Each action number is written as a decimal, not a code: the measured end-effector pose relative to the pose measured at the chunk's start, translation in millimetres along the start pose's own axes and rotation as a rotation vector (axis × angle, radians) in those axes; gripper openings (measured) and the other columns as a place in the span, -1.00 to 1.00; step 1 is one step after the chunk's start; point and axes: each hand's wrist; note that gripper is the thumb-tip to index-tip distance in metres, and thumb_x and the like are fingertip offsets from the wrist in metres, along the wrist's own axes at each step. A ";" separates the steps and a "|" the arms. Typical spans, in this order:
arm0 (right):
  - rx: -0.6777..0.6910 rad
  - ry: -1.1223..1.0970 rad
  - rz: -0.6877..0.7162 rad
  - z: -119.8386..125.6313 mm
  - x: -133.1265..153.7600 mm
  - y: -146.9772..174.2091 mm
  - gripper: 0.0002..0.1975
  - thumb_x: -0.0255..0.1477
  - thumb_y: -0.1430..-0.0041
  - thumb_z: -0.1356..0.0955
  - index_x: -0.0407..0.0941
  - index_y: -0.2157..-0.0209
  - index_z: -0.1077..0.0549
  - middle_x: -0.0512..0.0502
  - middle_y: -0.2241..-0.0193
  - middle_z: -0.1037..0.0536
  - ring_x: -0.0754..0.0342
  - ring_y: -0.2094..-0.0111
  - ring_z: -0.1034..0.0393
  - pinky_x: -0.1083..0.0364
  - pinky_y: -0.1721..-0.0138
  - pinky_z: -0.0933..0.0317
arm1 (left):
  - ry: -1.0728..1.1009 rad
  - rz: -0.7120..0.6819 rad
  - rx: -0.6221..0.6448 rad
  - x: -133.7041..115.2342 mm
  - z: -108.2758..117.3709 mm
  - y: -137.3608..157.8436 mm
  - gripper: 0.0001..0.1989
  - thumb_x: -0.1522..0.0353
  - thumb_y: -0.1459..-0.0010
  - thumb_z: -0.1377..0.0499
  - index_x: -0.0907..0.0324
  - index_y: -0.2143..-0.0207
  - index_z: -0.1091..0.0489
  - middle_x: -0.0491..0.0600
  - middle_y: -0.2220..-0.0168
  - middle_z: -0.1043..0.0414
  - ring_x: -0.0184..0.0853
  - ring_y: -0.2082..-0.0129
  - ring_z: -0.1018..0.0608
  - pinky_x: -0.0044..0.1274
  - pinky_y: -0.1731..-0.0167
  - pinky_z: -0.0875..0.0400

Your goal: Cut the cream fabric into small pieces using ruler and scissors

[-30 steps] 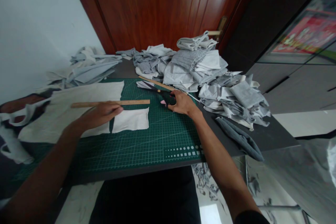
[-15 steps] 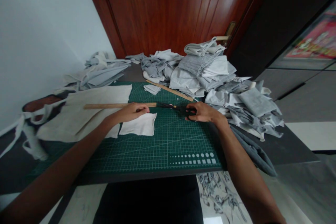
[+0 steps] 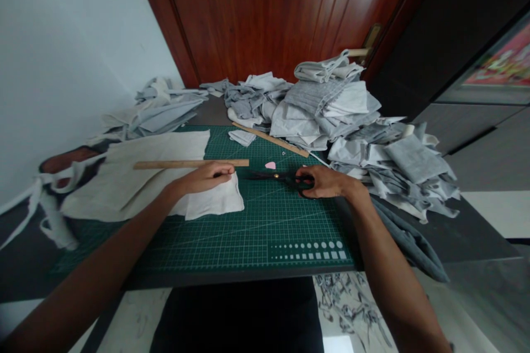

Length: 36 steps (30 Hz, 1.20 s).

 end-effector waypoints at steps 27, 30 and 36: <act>0.235 -0.023 -0.034 4.0 -2.7 3.4 -0.58 -0.41 0.09 -0.38 -0.11 0.11 -0.51 -0.09 0.18 -0.57 -0.01 0.23 -0.44 0.11 0.23 -0.29 | 0.088 -0.036 -0.087 -6.3 -17.4 -8.6 -0.80 0.26 -0.27 -0.24 0.20 0.32 -0.58 -0.04 0.38 -0.54 -0.35 0.40 -0.47 -0.52 0.36 -0.27; 0.235 0.004 -0.025 2.4 0.4 2.6 -0.61 -0.40 0.07 -0.39 -0.10 0.12 -0.51 -0.07 0.22 -0.55 0.02 0.27 -0.41 0.12 0.26 -0.27 | 0.043 -0.068 -0.078 -6.3 -17.4 -7.9 -0.78 0.27 -0.30 -0.22 0.19 0.32 -0.59 -0.01 0.34 -0.56 -0.32 0.35 -0.51 -0.51 0.34 -0.28; 0.231 0.006 0.002 -0.3 7.9 1.5 -0.62 -0.41 0.06 -0.39 -0.11 0.12 -0.51 -0.09 0.19 -0.57 0.01 0.25 -0.43 0.11 0.23 -0.27 | -0.013 -0.109 -0.082 -3.9 -20.3 -8.1 -0.81 0.28 -0.27 -0.26 0.20 0.34 -0.58 -0.03 0.36 -0.54 -0.34 0.37 -0.50 -0.51 0.36 -0.27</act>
Point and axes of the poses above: each hand's wrist, its own y-axis away from the middle knuckle, its own z-axis out of the back of the hand, x = y × z
